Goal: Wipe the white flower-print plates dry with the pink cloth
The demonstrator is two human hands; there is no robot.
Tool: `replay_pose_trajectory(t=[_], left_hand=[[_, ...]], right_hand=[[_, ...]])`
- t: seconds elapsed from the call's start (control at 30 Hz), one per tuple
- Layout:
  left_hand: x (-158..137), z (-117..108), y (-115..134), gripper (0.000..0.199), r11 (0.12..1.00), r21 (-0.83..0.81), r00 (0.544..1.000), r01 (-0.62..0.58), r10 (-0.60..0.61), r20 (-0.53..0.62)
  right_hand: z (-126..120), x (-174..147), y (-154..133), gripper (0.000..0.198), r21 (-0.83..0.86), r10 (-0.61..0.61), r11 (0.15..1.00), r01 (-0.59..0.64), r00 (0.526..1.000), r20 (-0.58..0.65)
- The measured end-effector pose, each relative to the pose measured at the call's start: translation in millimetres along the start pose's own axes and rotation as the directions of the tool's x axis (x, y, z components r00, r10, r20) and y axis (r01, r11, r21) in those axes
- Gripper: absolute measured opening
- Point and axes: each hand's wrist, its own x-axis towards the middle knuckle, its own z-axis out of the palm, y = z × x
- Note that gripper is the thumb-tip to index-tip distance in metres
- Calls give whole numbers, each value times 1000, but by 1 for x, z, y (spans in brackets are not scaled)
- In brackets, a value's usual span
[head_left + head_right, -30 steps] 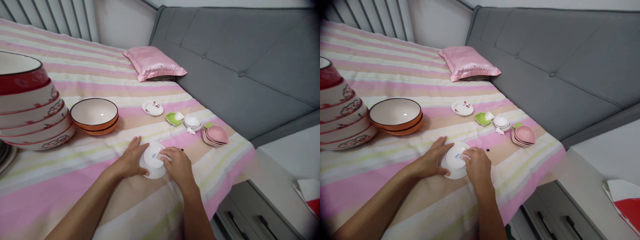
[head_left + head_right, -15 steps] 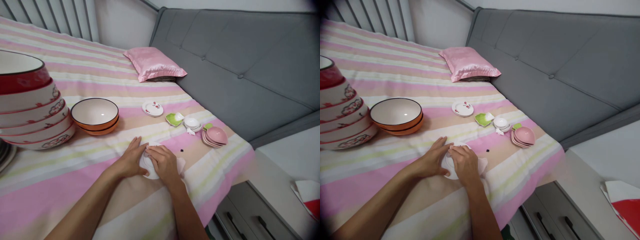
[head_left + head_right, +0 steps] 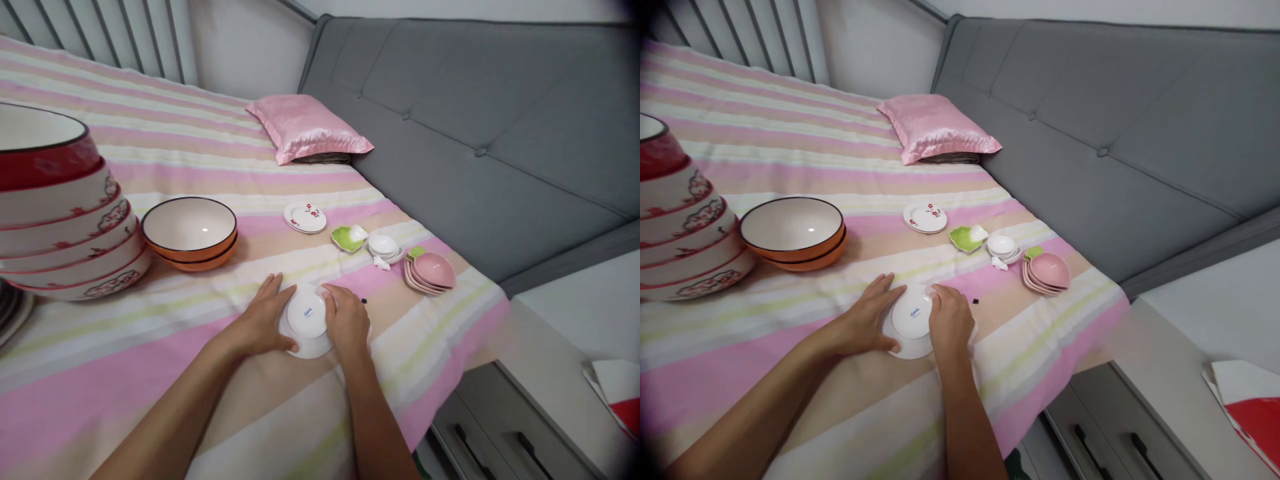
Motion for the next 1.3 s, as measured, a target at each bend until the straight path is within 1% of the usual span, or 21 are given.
replay_pose_trajectory(t=[0.1,0.23,0.3,0.37,0.47,0.57,0.63,0.77,0.87,0.93,1.03,1.07,1.13,1.2,1.3], left_hand=[[0,-1,0,101,1000,-8,1000,0,0,-1],[0,-1,0,100,1000,-21,1000,-2,2,-1],[0,-1,0,101,1000,-18,1000,2,-2,-3],[1,-1,0,101,1000,-13,1000,4,-4,2],[0,-1,1,101,1000,-1,1000,9,-9,13],[0,-2,2,102,1000,13,1000,14,-14,24],[0,-3,3,103,1000,14,999,18,-18,31],[-1,-3,3,102,1000,10,1000,18,-19,23],[0,-2,2,100,1000,1,1000,12,-12,13],[0,-2,2,100,1000,-2,1000,12,-12,11],[0,-1,2,101,1000,4,1000,17,-17,14],[0,-1,1,102,1000,8,1000,17,-17,14],[0,-1,2,101,1000,16,1000,15,-15,12],[0,-2,2,100,1000,26,1000,13,-13,11],[0,-3,4,100,999,46,1000,22,-22,8]], right_hand=[[-6,-1,2,29,-65,13,998,-11,999,34],[-17,-4,1,27,-217,12,976,-1,999,52],[-24,-5,-2,25,-293,34,956,-2,994,105],[-31,-6,-6,24,-348,88,937,-23,981,174],[-41,-9,-11,24,-381,151,923,-46,956,250],[-47,-14,-13,21,-394,171,918,-40,937,303],[-48,-18,-13,19,-403,158,915,-21,938,310],[-47,-30,-18,16,-446,102,895,28,959,264],[-47,-38,-24,15,-462,76,884,68,955,286],[-50,-43,-27,14,-435,60,896,93,944,325],[-58,-45,-32,14,-322,-6,938,128,936,353],[-60,-45,-34,15,-277,-22,953,123,939,343],[-64,-42,-37,16,-188,-28,979,84,959,281],[-63,-37,-39,19,-95,-44,994,61,984,170],[-49,-28,-35,25,7,-103,995,103,995,4]])
